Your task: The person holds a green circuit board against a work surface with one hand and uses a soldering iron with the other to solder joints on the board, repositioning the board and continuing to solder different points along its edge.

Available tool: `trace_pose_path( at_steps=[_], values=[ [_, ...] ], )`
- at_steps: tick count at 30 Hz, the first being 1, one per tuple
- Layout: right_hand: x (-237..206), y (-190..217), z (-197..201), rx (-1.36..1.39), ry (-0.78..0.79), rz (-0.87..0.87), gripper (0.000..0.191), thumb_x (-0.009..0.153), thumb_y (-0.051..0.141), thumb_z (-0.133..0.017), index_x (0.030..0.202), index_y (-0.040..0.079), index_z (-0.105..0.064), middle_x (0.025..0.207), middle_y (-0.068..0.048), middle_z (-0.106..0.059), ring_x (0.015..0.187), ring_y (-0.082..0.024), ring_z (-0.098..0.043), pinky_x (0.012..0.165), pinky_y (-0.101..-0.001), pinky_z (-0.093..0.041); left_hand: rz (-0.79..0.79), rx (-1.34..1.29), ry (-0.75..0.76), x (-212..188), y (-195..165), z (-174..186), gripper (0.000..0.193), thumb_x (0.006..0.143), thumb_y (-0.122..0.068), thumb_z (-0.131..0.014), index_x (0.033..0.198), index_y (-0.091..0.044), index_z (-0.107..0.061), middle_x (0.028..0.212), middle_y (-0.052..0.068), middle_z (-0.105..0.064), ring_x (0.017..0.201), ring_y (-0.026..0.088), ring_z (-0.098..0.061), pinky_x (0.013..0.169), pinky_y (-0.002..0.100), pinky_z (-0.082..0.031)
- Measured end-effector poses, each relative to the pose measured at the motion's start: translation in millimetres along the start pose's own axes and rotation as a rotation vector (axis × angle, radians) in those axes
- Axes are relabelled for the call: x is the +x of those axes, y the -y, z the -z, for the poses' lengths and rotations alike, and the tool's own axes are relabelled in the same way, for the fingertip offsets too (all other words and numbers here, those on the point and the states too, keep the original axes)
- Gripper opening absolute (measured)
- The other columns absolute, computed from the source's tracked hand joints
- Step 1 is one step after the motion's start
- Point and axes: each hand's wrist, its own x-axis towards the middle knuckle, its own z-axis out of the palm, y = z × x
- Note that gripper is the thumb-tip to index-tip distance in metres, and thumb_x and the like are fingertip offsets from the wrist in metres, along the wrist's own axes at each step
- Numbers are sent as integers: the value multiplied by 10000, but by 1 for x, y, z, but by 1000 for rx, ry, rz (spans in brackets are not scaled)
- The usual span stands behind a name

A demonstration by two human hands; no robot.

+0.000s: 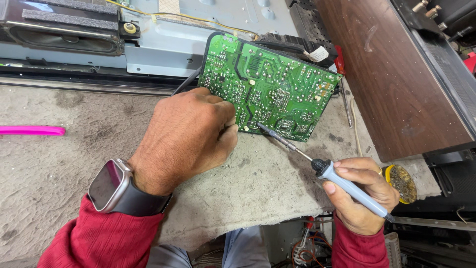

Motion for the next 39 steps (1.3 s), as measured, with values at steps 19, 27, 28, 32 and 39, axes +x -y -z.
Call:
trace_pose_path(
  at_steps=[19,27,28,32,39],
  values=[
    [-6,-8,14,436,-88,-101,183,907,-65,-724,1084,-83,-677,1040,-230,-673,865,-279,-708,811,-386,-629,-10,-18,4,-2,-15,5,163,810,-185,-693,728,-45,-698,676,120,-657,711,335,-657,622,491,-526],
    [-6,-6,11,457,-138,-116,161,930,-36,-720,1070,-104,-679,987,-229,-685,808,-265,-703,770,-366,-626,-32,-8,7,-1,-17,4,166,828,-174,-679,717,-50,-687,655,112,-645,707,319,-647,618,486,-525],
    [-6,-6,10,439,-133,-113,158,931,-35,-722,1067,-101,-677,989,-228,-684,807,-263,-703,767,-363,-627,-34,3,13,0,-17,3,177,832,-174,-674,705,-50,-677,656,109,-646,714,320,-649,626,488,-526],
    [-7,-6,9,420,-127,-115,158,923,-44,-737,1063,-88,-678,1004,-220,-685,827,-261,-710,783,-364,-636,-72,11,-21,0,-15,1,167,831,-171,-663,714,-52,-664,693,110,-652,741,333,-650,656,492,-531],
    [-8,-5,7,346,-104,-116,189,892,-65,-767,1064,-62,-687,1049,-210,-691,890,-244,-722,839,-350,-634,-94,5,-19,-2,-11,1,161,834,-171,-665,731,-47,-664,710,108,-659,755,335,-650,669,487,-528]
  ],
)
